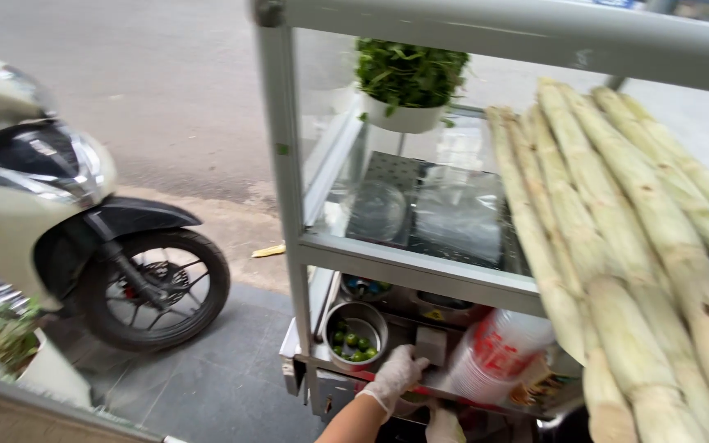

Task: Preparing and packaging a cup of juice using a juicer and a cup sealer.

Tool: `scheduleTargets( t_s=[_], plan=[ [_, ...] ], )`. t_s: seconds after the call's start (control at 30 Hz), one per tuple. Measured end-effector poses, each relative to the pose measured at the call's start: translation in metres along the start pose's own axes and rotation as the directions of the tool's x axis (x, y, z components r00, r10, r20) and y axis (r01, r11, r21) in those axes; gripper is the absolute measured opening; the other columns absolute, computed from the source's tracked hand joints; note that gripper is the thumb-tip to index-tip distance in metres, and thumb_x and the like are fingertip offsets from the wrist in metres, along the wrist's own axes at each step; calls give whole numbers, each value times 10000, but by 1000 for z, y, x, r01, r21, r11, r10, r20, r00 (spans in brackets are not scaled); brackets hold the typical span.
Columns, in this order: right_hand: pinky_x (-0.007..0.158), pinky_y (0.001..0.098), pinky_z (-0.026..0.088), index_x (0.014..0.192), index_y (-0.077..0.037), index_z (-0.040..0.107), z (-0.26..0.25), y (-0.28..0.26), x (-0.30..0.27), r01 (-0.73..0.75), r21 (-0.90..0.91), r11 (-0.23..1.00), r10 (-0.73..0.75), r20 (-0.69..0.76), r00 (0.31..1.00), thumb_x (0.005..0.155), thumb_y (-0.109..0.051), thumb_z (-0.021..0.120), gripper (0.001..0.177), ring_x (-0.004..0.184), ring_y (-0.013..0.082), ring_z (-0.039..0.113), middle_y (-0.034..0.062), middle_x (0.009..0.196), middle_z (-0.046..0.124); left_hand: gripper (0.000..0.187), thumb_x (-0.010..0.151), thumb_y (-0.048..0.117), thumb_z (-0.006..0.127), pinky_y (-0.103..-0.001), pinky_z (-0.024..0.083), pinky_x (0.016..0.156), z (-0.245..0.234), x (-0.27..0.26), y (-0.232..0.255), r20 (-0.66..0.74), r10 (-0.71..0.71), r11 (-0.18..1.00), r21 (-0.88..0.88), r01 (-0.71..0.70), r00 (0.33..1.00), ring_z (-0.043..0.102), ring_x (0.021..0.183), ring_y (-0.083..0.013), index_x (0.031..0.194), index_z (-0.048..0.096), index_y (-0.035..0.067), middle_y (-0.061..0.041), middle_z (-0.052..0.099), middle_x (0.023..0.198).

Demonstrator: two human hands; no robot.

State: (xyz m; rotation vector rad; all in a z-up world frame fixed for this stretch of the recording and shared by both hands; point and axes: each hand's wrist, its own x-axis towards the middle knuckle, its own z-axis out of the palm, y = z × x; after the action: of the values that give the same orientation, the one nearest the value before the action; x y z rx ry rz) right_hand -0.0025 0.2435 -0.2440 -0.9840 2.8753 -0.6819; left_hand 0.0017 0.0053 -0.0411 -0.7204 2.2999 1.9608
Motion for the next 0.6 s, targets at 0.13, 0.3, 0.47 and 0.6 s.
scheduleTargets(
  t_s=[0.13, 0.3, 0.47, 0.6],
  plan=[
    [954, 513, 527, 1270, -316, 659, -6, -10, 73, -216, -36, 976, 219, 142, 965, 892, -191, 549, 413, 1152, 400, 643, 183, 1254, 659, 541, 953, 276, 715, -352, 576, 646, -14, -11, 26, 42, -222, 958, -175, 226, 974, 679, 749, -228, 1413, 544, 49, -120, 721, 965],
    [984, 502, 517, 1346, -331, 611, -92, -86, 63, -435, -92, 896, 441, 308, 843, 991, -231, 514, 380, 1175, 372, 630, 163, 1283, 627, 622, 956, 277, 730, -337, 550, 546, -10, -7, 19, 36, -221, 964, -141, 224, 975, 623, 593, -171, 1475, 465, 59, -93, 688, 830],
    [979, 475, 526, 1363, -226, 590, -105, -89, 69, -470, -48, 881, 436, 463, 772, 1003, -238, 532, 365, 1160, 388, 627, 201, 1305, 592, 570, 967, 269, 698, -317, 487, 494, -16, -13, 31, 43, -265, 953, -142, 268, 963, 555, 533, -145, 1464, 509, 63, -64, 651, 741],
    [965, 484, 518, 1354, -204, 580, -91, -81, 65, -367, -19, 930, 351, 337, 874, 977, -201, 546, 379, 1169, 399, 602, 209, 1293, 593, 561, 970, 253, 694, -329, 445, 484, -18, -16, 35, 81, -272, 941, -188, 282, 959, 513, 528, -143, 1467, 507, 71, -61, 619, 728]
  ],
)
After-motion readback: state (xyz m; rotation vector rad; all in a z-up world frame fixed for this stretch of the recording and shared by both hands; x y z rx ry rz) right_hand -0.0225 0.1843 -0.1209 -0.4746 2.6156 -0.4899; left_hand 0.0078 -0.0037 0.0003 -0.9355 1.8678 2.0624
